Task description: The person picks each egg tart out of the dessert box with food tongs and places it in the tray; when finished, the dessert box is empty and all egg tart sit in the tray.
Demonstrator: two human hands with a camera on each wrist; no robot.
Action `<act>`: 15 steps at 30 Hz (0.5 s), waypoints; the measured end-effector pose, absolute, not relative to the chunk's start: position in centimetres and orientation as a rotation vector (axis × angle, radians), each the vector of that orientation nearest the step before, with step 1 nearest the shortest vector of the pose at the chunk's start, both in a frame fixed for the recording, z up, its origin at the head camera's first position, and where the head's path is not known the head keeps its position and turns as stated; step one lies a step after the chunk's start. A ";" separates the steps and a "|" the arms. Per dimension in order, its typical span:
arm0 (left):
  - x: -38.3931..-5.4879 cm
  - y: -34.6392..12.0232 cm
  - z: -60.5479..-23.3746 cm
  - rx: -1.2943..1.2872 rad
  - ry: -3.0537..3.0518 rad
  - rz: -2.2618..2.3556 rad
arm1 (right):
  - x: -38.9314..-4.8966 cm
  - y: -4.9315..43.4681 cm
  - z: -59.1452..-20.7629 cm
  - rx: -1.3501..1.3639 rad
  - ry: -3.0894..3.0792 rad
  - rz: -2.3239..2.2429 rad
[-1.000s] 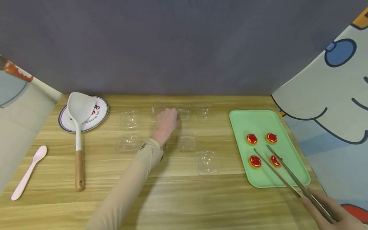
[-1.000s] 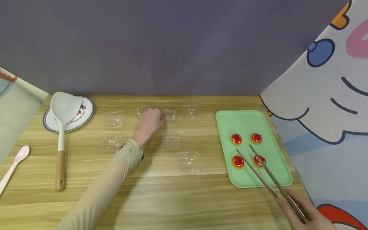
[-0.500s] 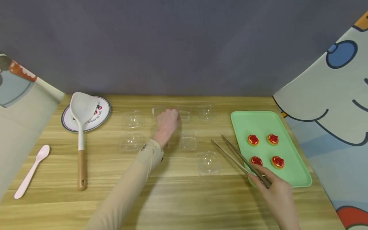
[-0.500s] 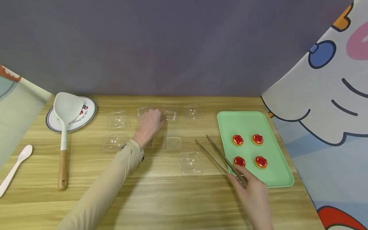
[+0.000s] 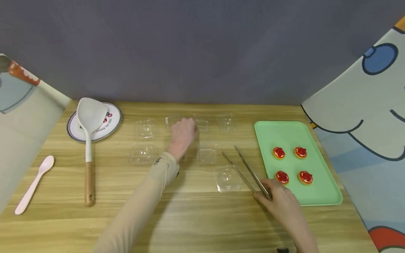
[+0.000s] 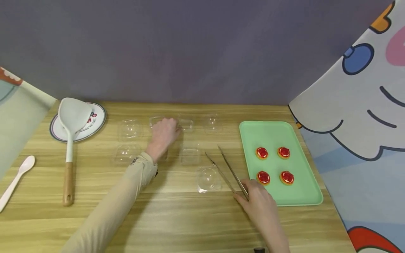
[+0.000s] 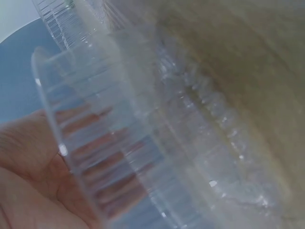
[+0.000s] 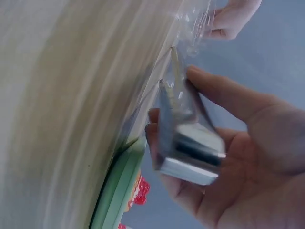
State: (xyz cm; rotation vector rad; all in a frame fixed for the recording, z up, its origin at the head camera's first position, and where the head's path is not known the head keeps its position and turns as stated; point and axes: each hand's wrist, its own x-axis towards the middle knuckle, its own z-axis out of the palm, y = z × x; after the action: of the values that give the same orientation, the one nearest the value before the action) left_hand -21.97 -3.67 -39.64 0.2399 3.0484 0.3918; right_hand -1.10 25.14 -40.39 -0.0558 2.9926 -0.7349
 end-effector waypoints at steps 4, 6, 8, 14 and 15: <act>-21.8 -3.5 -39.8 0.249 3.062 0.400 | -1.3 25.3 -40.6 -0.078 2.986 -0.689; -21.7 -3.4 -39.9 0.257 3.070 0.419 | -1.4 25.3 -40.5 -0.075 2.975 -0.675; -21.6 -3.5 -40.0 0.270 3.075 0.443 | -1.4 25.4 -40.5 -0.060 2.952 -0.658; -21.6 -3.9 -40.0 0.270 3.086 0.466 | -1.7 25.3 -40.6 -0.053 2.924 -0.633; -21.6 -4.0 -40.0 0.262 3.089 0.463 | -1.7 25.2 -40.5 -0.062 2.924 -0.635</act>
State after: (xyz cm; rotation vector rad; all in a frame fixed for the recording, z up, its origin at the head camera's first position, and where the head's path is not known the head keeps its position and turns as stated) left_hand -21.59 -4.02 -39.99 0.2621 3.0886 0.4629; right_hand -1.73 25.25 -40.54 -0.0616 2.9239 -0.6350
